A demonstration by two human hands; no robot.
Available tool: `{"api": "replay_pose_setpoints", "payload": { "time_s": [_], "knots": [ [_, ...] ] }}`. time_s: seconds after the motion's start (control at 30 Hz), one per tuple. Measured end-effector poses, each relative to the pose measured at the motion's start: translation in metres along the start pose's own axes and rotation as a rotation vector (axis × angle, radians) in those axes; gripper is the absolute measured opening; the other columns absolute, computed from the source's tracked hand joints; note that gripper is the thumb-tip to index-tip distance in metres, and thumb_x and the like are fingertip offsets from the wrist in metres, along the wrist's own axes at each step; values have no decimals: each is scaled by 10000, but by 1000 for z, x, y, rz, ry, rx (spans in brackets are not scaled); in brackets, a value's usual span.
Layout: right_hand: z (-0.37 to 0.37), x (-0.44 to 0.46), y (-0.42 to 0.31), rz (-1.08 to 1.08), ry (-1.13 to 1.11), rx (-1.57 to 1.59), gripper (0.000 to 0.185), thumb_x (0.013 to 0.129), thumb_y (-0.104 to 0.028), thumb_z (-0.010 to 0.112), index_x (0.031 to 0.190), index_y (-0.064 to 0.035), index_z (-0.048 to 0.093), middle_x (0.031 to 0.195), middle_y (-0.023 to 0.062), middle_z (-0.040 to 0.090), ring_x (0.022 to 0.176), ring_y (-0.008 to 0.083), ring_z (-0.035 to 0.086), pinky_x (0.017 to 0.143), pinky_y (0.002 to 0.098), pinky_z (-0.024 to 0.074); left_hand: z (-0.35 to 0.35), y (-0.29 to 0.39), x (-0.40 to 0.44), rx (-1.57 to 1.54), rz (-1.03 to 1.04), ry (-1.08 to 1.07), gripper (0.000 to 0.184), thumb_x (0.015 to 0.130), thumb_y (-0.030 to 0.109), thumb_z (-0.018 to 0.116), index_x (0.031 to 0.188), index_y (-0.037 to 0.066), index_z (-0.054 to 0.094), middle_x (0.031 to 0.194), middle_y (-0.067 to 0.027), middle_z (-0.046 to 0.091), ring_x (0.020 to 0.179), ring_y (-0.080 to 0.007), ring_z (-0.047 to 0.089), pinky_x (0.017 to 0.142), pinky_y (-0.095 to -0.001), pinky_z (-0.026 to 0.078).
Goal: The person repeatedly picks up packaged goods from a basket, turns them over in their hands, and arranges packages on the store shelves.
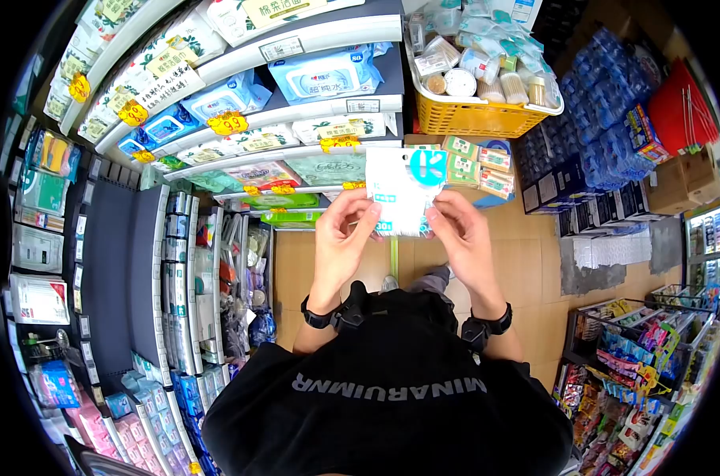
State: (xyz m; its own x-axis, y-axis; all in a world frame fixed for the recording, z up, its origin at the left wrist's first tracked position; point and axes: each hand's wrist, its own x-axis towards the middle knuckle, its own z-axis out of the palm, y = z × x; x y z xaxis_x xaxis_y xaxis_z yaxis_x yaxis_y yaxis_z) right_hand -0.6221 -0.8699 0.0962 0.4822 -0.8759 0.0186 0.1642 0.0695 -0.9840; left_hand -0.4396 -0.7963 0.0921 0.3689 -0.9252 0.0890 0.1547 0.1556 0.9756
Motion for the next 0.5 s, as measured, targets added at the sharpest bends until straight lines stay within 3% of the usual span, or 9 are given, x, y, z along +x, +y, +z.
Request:
{"api": "replay_pose_setpoints", "payload": {
  "time_s": [0.13,0.3,0.33,0.4,0.5],
  "knots": [
    [-1,0,4,-11,-5,-2,239,1002,-127,611,1200,4,587,1028,33,677,856,77,578,739,247,475,4,0,-1,14,5,19,268,957,53,666,1208,-15,603,1018,-57,688,855,-76,620,643,-232,542],
    [0,-4,14,-10,72,12,298,1015,-144,590,1266,10,547,1101,48,659,931,85,562,784,256,466,13,7,-1,181,195,177,283,900,0,699,1176,16,637,1051,-52,658,917,-110,610,733,-253,520],
    [1,-6,15,-7,74,14,298,1015,-144,590,1266,10,547,1101,48,659,931,85,562,784,256,466,12,6,-2,184,192,176,283,900,0,699,1176,16,637,1051,-52,658,917,-110,610,733,-253,520],
    [2,-7,18,-23,105,51,321,1011,-145,598,1285,10,535,1136,56,648,970,95,568,825,259,466,7,3,-1,352,377,132,256,883,-14,698,1134,39,690,1038,-64,659,924,-136,622,744,-270,509],
    [6,-11,16,-38,98,24,336,1010,-150,603,1299,6,531,1144,60,645,1009,106,573,871,265,465,3,2,-3,511,404,66,255,876,-10,698,1119,64,729,1041,-72,660,934,-153,628,747,-272,504]
  ]
}}
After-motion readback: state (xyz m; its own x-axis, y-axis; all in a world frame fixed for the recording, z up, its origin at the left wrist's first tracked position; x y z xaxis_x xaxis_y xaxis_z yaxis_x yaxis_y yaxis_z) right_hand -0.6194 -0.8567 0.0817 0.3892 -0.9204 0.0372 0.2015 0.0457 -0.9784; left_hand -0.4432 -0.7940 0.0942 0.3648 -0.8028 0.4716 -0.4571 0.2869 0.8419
